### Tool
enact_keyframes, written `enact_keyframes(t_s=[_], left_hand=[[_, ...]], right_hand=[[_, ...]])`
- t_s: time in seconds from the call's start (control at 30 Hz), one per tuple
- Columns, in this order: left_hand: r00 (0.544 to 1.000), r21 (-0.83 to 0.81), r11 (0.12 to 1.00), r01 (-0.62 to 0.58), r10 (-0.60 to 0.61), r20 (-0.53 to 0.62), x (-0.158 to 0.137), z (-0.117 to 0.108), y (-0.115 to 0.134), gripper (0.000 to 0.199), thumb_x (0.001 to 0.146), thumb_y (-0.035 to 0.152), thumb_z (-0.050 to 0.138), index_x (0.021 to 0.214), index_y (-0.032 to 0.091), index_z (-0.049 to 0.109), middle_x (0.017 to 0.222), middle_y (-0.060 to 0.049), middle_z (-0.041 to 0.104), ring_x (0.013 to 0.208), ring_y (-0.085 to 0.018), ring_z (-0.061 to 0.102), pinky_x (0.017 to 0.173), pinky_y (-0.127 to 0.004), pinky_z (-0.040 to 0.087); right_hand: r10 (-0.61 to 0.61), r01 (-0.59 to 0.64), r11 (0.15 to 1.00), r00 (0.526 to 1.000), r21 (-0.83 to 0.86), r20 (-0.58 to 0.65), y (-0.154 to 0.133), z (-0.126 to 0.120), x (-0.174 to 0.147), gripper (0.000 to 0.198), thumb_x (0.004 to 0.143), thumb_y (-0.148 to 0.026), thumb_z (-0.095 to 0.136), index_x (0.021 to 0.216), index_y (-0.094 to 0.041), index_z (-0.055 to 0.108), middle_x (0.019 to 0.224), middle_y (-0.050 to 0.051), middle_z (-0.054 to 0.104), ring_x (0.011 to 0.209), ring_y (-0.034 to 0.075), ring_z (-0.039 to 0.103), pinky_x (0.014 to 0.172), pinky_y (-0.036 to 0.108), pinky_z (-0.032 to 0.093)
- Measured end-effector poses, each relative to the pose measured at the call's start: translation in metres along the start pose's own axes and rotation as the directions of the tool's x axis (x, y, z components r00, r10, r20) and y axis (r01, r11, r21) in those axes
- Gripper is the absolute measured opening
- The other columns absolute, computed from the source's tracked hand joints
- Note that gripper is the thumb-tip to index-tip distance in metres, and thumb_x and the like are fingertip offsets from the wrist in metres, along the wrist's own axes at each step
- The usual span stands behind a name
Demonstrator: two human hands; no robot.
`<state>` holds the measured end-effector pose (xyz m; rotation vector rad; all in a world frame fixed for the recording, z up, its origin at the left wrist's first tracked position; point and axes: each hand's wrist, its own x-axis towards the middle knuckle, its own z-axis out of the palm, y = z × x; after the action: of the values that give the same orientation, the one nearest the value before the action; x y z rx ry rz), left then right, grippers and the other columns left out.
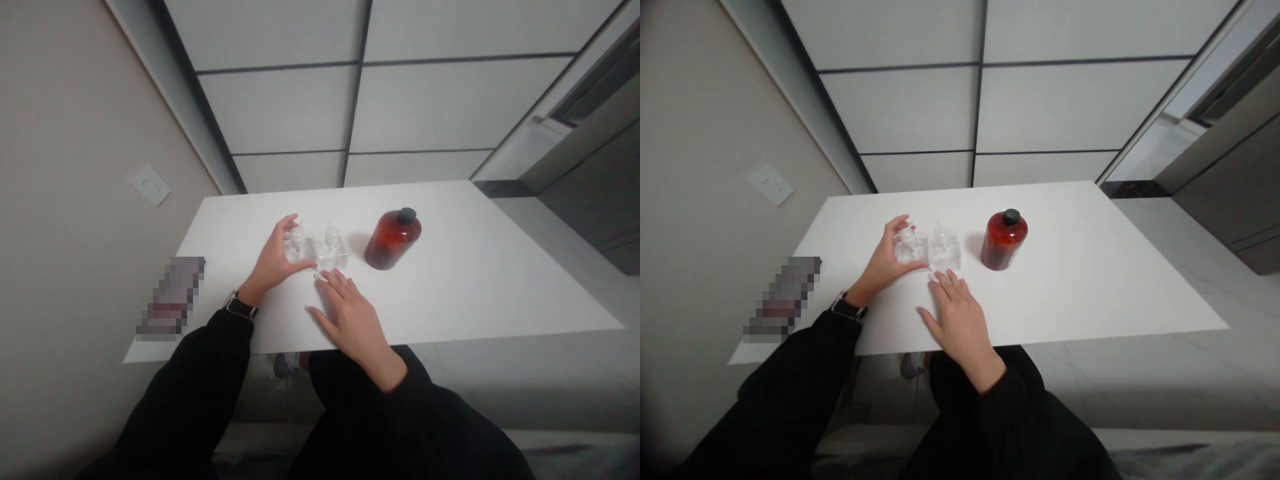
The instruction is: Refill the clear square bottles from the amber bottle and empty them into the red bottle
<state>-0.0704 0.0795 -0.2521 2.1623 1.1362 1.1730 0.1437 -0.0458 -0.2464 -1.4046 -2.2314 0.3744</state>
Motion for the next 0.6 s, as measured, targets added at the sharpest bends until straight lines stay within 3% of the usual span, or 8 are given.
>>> enact_keyframes(t_s=[0.33, 0.5, 0.6], left_hand=[[1.0, 0.0, 1.0, -0.014, 0.014, -0.015, 0.001, 0.003, -0.002, 0.11, 0.069, 0.069, 0.092, 0.158, 0.031, 0.037, 0.157, -0.018, 0.052, 0.132, -0.038, 0.061, 0.116, -0.06, 0.046], [0.993, -0.013, 0.997, -0.074, 0.075, 0.09, -0.003, -0.006, -0.009, 0.118, 0.077, 0.054, 0.091, 0.168, 0.03, 0.019, 0.158, -0.019, 0.046, 0.146, -0.039, 0.048, 0.124, -0.062, 0.038], [0.992, -0.016, 1.0, -0.02, 0.022, 0.124, -0.004, -0.013, -0.016, 0.12, 0.078, 0.045, 0.09, 0.169, 0.031, 0.015, 0.156, -0.018, 0.045, 0.138, -0.038, 0.052, 0.12, -0.062, 0.042]], right_hand=[[0.028, -0.033, 0.996, 0.998, -0.086, -0.058, 0.01, 0.003, -0.004, 0.051, 0.105, -0.035, 0.052, 0.15, -0.012, 0.06, 0.16, 0.017, 0.057, 0.154, 0.039, 0.048, 0.125, 0.063, 0.042], [0.189, -0.227, 0.958, 0.959, -0.177, -0.209, 0.025, 0.001, -0.022, 0.051, 0.109, -0.033, 0.041, 0.152, -0.011, 0.058, 0.157, 0.022, 0.06, 0.149, 0.041, 0.053, 0.122, 0.067, 0.043], [0.231, -0.274, 0.945, 0.946, -0.179, -0.229, 0.026, 0.005, -0.025, 0.054, 0.109, -0.033, 0.04, 0.155, -0.008, 0.053, 0.16, 0.024, 0.056, 0.149, 0.041, 0.054, 0.121, 0.066, 0.045]])
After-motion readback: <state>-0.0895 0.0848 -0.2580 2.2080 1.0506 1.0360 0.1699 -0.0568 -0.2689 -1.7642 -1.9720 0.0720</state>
